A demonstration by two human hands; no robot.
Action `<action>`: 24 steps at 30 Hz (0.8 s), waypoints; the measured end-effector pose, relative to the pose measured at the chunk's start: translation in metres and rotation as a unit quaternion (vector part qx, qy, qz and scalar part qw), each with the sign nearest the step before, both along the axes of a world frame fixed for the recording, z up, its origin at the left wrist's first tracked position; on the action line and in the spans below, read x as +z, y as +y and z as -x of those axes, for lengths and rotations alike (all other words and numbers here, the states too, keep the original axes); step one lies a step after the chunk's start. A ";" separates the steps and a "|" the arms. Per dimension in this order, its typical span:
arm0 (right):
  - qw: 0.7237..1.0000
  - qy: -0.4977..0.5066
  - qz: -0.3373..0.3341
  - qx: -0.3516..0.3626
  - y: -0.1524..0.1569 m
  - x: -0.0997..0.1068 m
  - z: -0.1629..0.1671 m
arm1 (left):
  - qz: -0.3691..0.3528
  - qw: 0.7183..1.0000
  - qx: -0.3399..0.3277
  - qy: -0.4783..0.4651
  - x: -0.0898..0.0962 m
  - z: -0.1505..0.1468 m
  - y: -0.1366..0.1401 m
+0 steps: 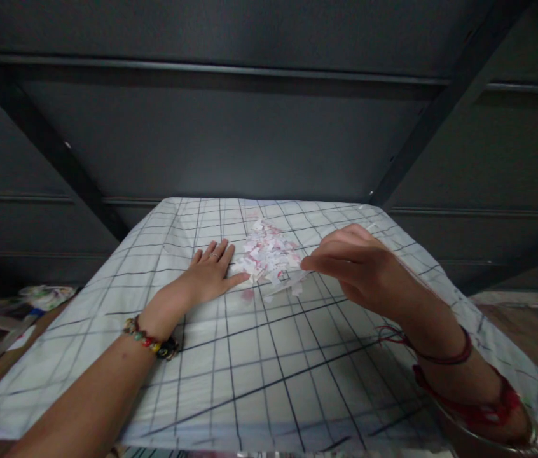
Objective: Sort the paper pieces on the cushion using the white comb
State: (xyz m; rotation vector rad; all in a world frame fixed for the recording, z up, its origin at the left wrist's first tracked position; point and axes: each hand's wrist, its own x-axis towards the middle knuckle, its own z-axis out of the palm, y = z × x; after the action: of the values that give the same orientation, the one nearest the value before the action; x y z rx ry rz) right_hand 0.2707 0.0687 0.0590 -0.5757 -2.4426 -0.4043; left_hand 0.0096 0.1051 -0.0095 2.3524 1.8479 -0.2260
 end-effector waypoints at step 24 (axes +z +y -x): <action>1.000 -0.013 0.000 0.004 -0.003 0.004 -0.001 | 0.000 1.000 -0.002 -0.012 0.001 0.000 0.000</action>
State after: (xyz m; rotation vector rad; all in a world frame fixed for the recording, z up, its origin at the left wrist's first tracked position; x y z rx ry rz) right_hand 0.2720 0.0655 0.0632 -0.5638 -2.4685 -0.4112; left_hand 0.0092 0.1049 -0.0082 2.3489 1.8318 -0.1968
